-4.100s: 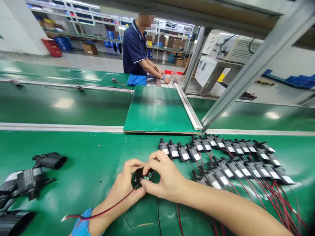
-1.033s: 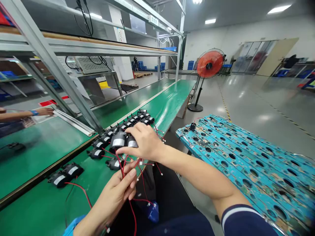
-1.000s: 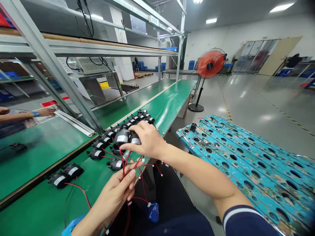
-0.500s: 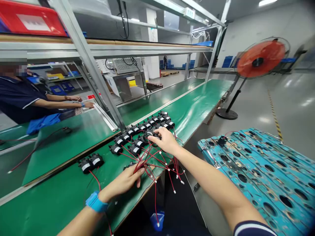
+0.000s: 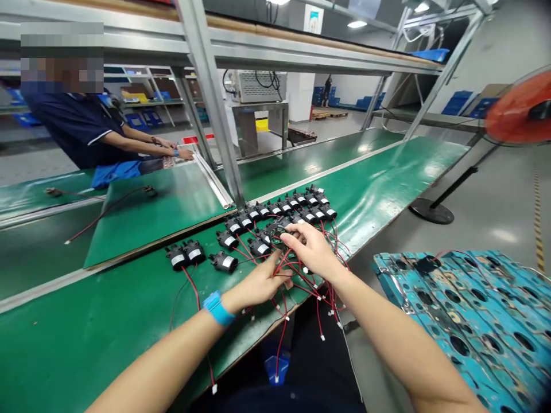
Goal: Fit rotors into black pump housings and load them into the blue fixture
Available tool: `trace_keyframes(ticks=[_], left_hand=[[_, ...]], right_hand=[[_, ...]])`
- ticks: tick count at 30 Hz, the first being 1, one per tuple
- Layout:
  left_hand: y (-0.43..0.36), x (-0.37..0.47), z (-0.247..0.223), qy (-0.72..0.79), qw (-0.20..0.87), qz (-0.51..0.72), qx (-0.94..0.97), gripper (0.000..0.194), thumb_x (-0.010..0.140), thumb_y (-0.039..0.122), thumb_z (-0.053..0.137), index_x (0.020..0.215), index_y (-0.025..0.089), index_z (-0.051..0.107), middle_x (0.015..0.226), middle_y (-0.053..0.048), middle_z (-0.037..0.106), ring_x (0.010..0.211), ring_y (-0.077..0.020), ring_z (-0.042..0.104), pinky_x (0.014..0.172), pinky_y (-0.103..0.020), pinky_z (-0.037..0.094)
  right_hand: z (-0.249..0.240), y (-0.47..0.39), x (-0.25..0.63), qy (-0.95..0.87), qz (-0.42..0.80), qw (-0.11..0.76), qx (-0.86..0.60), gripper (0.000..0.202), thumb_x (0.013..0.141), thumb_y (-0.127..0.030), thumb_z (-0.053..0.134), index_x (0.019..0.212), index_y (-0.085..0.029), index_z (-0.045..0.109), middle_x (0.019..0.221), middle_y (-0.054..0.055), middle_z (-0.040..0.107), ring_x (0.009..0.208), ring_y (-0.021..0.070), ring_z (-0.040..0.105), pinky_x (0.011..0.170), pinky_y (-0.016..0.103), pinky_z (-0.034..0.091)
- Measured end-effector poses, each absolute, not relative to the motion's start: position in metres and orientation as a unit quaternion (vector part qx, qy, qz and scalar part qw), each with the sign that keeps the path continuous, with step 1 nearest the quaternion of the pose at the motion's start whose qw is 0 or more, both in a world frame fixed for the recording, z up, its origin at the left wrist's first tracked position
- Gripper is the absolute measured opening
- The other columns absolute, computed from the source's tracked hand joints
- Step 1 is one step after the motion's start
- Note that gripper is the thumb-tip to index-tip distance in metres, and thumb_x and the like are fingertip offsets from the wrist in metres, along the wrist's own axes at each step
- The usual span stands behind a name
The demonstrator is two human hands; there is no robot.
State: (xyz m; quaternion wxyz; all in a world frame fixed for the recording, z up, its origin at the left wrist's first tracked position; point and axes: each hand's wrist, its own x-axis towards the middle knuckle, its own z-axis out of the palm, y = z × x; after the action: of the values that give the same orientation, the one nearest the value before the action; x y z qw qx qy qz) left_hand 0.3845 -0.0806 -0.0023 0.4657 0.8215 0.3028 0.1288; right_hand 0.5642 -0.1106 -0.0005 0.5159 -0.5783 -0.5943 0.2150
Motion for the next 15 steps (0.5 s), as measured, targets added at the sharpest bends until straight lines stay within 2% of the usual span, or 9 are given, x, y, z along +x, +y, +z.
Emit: trace_keyframes(ticks=[2,4,9,12,15], left_hand=[[-0.075,0.393,-0.005,0.319,0.431,0.108,0.837,0.029,0.099,0.035,0.044,0.114,0.018,0.062,0.095,-0.006,0.077,0.082,-0.0202,0.070,0.075,-0.028,0.052],[-0.070,0.394,-0.006,0.340,0.382,0.089,0.855,0.027,0.100,0.030,0.041,0.102,0.018,0.065,0.098,-0.009,0.076,0.087,-0.0221,0.071,0.077,-0.029,0.051],[-0.071,0.389,-0.008,0.401,0.246,0.039,0.881,0.029,0.098,0.022,0.040,0.089,0.014,0.066,0.080,-0.018,0.073,0.082,-0.0339,0.072,0.077,-0.042,0.050],[-0.072,0.387,-0.010,0.420,0.197,0.024,0.885,0.032,0.099,0.021,0.038,0.098,0.010,0.067,0.080,-0.022,0.072,0.082,-0.0377,0.072,0.076,-0.045,0.050],[-0.075,0.382,-0.004,0.404,0.179,0.035,0.896,0.033,0.099,0.023,0.043,0.127,0.014,0.058,0.104,-0.020,0.073,0.095,-0.0344,0.071,0.081,-0.042,0.050]], right_hand=[[0.001,-0.112,0.567,-0.596,0.213,0.510,-0.582,0.044,0.089,-0.058,0.063,0.105,-0.018,0.069,0.089,0.004,0.062,0.079,0.0170,0.059,0.072,0.032,0.047],[0.002,-0.115,0.571,-0.603,0.190,0.502,-0.591,0.044,0.088,-0.058,0.064,0.106,-0.018,0.069,0.091,0.004,0.062,0.080,0.0174,0.059,0.073,0.033,0.047],[0.003,-0.127,0.583,-0.599,0.132,0.490,-0.619,0.046,0.088,-0.058,0.065,0.110,-0.018,0.068,0.092,0.005,0.059,0.084,0.0194,0.058,0.079,0.035,0.048],[0.004,-0.133,0.585,-0.594,0.118,0.488,-0.628,0.046,0.088,-0.059,0.064,0.110,-0.018,0.068,0.091,0.004,0.058,0.084,0.0196,0.058,0.080,0.035,0.047],[0.004,-0.138,0.588,-0.592,0.110,0.484,-0.635,0.048,0.088,-0.060,0.064,0.111,-0.017,0.068,0.091,0.004,0.058,0.084,0.0196,0.057,0.079,0.035,0.047]])
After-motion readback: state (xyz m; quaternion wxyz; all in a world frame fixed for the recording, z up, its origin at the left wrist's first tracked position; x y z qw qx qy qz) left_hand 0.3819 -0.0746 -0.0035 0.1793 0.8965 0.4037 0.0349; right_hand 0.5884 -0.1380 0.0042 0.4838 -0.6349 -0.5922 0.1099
